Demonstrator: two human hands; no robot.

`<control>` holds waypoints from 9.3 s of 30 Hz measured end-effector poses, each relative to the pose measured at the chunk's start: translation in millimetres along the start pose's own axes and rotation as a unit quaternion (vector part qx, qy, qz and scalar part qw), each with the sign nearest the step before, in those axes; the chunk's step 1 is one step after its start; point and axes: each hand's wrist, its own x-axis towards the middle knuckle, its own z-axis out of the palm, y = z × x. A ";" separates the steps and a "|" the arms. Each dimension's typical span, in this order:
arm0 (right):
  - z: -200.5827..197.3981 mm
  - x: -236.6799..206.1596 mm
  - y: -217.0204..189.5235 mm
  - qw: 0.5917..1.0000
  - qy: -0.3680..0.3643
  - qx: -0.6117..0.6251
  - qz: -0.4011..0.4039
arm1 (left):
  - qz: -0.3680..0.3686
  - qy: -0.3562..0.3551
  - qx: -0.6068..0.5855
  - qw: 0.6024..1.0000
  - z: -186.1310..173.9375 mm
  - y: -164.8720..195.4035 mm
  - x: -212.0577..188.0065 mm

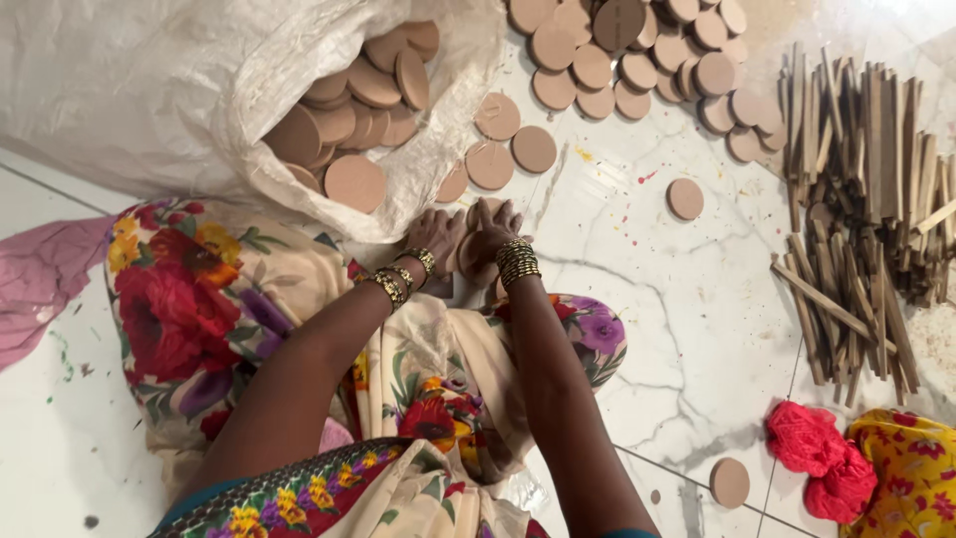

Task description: The person sits on the floor and takes round wooden discs out of a large sack, placing them one at a time onto the floor and spreading them into a loose layer alongside other already laid-out discs.

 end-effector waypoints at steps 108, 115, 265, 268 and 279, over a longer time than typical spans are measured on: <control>-11.0 26.3 19.2 0.805 0.215 0.542 -0.110 | -0.214 0.343 -0.489 0.773 -168.1 -215.1 23.1; 8.5 51.6 15.2 0.867 0.334 0.304 -0.210 | 0.117 -0.111 -0.005 0.987 -55.1 -66.4 9.0; -110.2 92.9 39.2 0.822 0.300 0.484 0.009 | -0.085 0.120 -0.790 0.595 -126.8 -73.1 128.2; -88.7 100.2 80.5 0.877 0.397 0.269 -0.034 | -0.029 0.080 -0.648 0.757 -97.9 -28.1 161.1; -78.3 146.5 65.7 0.913 0.341 0.225 0.020 | -0.051 -0.041 0.047 0.997 -103.4 -9.8 249.9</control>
